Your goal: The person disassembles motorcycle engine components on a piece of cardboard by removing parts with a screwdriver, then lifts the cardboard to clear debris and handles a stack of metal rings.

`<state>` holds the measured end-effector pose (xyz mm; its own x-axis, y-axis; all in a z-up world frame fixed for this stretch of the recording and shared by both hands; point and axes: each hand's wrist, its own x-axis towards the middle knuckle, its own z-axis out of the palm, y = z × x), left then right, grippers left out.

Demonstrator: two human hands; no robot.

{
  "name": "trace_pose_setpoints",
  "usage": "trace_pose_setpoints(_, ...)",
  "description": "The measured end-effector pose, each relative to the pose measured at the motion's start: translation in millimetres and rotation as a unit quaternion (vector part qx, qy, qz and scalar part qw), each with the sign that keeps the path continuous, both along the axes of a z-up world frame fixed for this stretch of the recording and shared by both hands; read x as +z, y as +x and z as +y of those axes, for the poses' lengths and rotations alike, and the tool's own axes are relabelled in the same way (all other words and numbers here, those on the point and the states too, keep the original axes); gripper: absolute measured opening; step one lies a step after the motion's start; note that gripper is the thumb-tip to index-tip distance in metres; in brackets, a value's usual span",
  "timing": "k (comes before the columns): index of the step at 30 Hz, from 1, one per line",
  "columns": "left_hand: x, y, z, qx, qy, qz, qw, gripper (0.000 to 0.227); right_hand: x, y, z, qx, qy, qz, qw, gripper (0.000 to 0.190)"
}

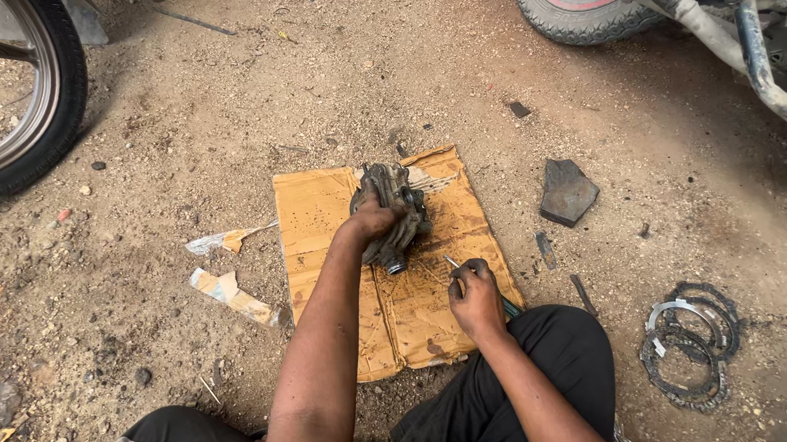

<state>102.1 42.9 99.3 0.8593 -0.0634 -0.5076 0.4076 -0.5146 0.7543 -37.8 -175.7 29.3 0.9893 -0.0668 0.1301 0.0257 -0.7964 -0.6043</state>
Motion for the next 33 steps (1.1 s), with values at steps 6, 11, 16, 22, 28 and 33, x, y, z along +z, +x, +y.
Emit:
trace_pose_setpoints(6, -11, -7, -7, -0.043, 0.16, -0.077, 0.983, 0.086, -2, 4, 0, 0.009, -0.003, -0.004, 1.0, 0.02)
trace_pose_setpoints(11, -21, -12, -27, 0.034, 0.245, -0.122, 0.961, 0.059, -2, 2, -2, 0.011, 0.003, -0.013, 1.0, 0.02)
trace_pose_setpoints(16, 0, -24, -42, 0.195, 0.148, -0.056, 0.968, 0.063, 0, -2, -2, 0.011, 0.004, -0.002, 1.0, 0.019)
trace_pose_setpoints(22, -15, -15, -45, 0.167, 0.158, -0.069, 0.971, 0.065, 3, -1, -3, 0.013, 0.01, -0.004, 1.0, 0.019)
trace_pose_setpoints(28, -42, -11, -26, 0.123, 0.019, -0.093, 0.988, 0.078, 5, 0, 1, 0.013, 0.032, -0.04, 0.999, 0.023)
trace_pose_setpoints(33, -75, -47, -24, 0.07, 0.035, -0.118, 0.99, 0.086, 33, 54, 19, 0.07, -0.031, -0.117, 0.99, 0.038)
